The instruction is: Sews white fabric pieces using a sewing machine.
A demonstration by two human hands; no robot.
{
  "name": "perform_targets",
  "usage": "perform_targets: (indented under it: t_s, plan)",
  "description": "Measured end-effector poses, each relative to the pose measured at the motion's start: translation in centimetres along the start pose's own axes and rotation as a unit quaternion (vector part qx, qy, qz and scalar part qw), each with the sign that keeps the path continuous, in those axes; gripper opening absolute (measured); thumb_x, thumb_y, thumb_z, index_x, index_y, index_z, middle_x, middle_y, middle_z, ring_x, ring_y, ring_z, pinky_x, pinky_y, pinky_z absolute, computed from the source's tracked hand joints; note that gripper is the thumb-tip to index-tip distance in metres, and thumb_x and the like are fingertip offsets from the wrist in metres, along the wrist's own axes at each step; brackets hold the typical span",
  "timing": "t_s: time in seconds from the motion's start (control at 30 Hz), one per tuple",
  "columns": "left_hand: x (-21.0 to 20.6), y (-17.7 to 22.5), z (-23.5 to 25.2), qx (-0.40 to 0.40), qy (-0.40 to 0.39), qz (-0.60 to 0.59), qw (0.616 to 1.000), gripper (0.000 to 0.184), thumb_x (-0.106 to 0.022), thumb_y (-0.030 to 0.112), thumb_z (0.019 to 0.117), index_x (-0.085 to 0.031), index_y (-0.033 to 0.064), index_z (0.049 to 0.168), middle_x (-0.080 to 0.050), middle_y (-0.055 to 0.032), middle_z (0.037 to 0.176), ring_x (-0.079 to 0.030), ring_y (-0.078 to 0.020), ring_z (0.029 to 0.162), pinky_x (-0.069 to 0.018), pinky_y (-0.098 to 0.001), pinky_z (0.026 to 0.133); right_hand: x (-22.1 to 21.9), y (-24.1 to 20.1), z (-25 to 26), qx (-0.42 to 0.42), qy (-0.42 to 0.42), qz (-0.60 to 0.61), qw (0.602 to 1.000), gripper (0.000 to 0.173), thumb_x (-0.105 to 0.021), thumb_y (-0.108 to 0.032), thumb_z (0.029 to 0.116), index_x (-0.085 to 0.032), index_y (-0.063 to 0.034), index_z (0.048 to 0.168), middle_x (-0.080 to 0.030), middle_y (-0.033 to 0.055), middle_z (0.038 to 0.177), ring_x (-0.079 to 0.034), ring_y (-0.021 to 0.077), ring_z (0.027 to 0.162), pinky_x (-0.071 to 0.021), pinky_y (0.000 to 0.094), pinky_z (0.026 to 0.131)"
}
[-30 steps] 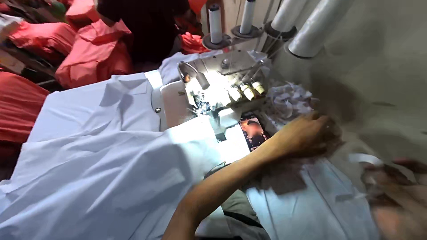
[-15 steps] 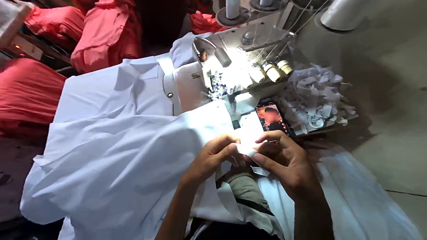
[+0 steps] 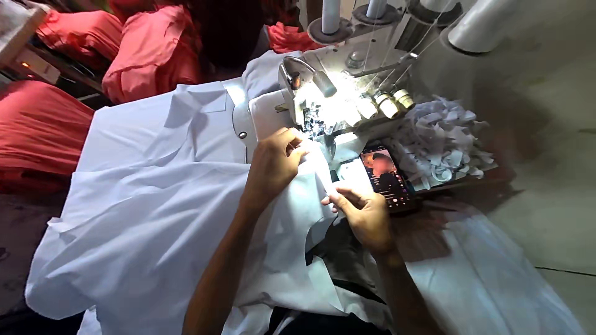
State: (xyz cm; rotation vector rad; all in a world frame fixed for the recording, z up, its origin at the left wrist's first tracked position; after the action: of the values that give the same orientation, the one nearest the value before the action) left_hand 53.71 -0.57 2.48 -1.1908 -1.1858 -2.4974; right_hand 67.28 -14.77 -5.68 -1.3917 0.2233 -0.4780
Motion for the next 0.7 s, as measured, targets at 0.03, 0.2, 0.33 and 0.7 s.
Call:
perform_targets:
  t_s: [0.03,0.2,0.33,0.7]
  plan:
    - [-0.2,-0.1,0.2,-0.003,0.004,0.008,1.0,0.007,-0.072,0.012,0.0937,-0.071,0.0093,0.1,-0.069,-0.0036,0.094,-0.066,-0.0131,0.076,-0.0566,-0.0325,0.066,-0.2,0.4,-0.1,-0.006,0.006,0.004,1.0,0.014,-0.066,-0.003,0.0962,-0.074,0.0035,0.106,-0.077,0.0037,0.085,-0.073,0.0101,0.07,-0.0627,0.0237,0.066]
    - [-0.4,-0.5,0.3,0.021,0.026,0.007,0.999,0.009,-0.075,0.019,0.0934,-0.071,0.0139,0.1,-0.071,0.0014,0.09,-0.066,-0.0086,0.074,-0.0557,-0.0289,0.065,-0.7,1.8,-0.8,-0.017,0.016,-0.014,1.0,0.013,-0.066,-0.007,0.0974,-0.075,-0.0002,0.103,-0.077,0.0015,0.086,-0.073,0.0082,0.071,-0.0627,0.0227,0.068]
    - [-0.3,-0.4,0.3,0.029,0.048,0.01,0.998,0.01,-0.074,0.021,0.0943,-0.071,0.0153,0.102,-0.071,0.0031,0.086,-0.066,-0.007,0.07,-0.0557,-0.0285,0.063,-0.3,1.4,-0.3,0.022,0.025,-0.067,0.997,0.015,-0.068,-0.014,0.0974,-0.076,-0.0026,0.103,-0.077,0.0006,0.09,-0.074,0.005,0.082,-0.0628,0.0213,0.078]
    - [-0.5,0.3,0.7,-0.012,0.107,0.093,0.99,0.01,-0.071,0.016,0.0935,-0.071,0.0098,0.101,-0.069,-0.0018,0.086,-0.064,-0.0117,0.068,-0.0534,-0.031,0.059,0.0,0.9,1.1,0.046,0.047,-0.1,0.993,0.013,-0.07,-0.017,0.0954,-0.08,-0.0094,0.094,-0.076,-0.0028,0.086,-0.07,-0.0002,0.079,-0.0592,0.0168,0.074]
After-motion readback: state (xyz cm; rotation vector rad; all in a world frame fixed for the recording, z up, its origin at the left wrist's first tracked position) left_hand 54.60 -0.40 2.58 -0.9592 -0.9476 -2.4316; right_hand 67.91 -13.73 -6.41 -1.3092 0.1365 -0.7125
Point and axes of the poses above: each hand's wrist, its own z-axis towards the middle knuckle, its own x-axis out of the back of the hand, y = z × x, the point moved 8 cm from there along z, towards the middle knuckle
